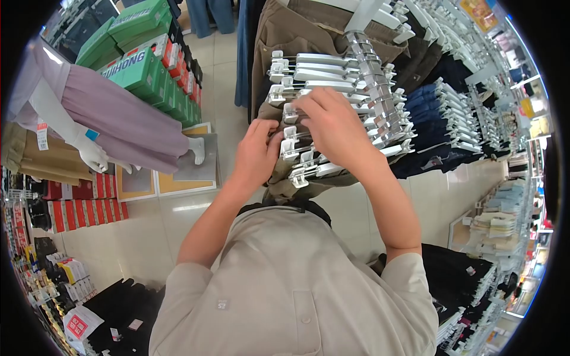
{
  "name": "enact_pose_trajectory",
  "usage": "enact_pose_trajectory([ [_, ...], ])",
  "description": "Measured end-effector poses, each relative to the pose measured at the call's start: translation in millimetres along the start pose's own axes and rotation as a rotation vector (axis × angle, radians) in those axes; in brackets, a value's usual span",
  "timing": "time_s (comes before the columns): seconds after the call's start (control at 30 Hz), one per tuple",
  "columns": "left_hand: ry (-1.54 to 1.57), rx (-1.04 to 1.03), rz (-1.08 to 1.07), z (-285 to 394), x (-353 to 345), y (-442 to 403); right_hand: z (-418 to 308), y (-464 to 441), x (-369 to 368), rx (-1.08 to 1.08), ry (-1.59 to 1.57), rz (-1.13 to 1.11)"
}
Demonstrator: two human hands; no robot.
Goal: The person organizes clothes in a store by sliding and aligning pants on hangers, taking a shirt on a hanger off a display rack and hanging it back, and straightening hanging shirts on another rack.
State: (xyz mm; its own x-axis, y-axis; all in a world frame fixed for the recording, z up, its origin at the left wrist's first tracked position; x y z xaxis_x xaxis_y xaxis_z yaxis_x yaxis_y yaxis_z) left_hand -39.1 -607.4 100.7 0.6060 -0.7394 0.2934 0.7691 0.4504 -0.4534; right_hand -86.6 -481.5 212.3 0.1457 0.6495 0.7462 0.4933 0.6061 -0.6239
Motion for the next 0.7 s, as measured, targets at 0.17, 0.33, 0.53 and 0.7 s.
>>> enact_pose_trajectory([
  [0.17,0.294,0.514,-0.262,-24.8,-11.7,29.1,14.5,17.0,-9.6,-0.174,-0.222,-0.289],
  [0.33,0.342,0.573,-0.292,-34.6,-20.2,34.9,6.9,13.3,-25.2,-0.281,-0.261,-0.51],
  [0.53,0.11,0.329,-0.231,-26.1,-15.0,27.1,12.0,9.9,-42.4,-0.12,-0.107,-0.393],
  [0.7,-0.03,0.272,-0.164,-18.5,-13.9,14.8,9.2,5.3,-38.8,-0.085,-0.093,-0.333],
])
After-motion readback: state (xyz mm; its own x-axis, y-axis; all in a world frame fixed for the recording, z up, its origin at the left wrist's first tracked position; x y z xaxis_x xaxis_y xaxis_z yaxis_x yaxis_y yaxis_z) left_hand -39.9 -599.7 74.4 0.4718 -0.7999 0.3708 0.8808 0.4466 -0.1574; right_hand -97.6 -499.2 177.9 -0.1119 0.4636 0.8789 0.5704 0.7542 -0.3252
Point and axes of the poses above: each hand's wrist, its own y-axis away from the middle knuckle, its own x-axis out of the back of the hand, z = x × y, the point moved 9 cm from there along -y, towards the middle knuckle, and after that the axes turned 14 degrees about z, right-handed, at the moved point
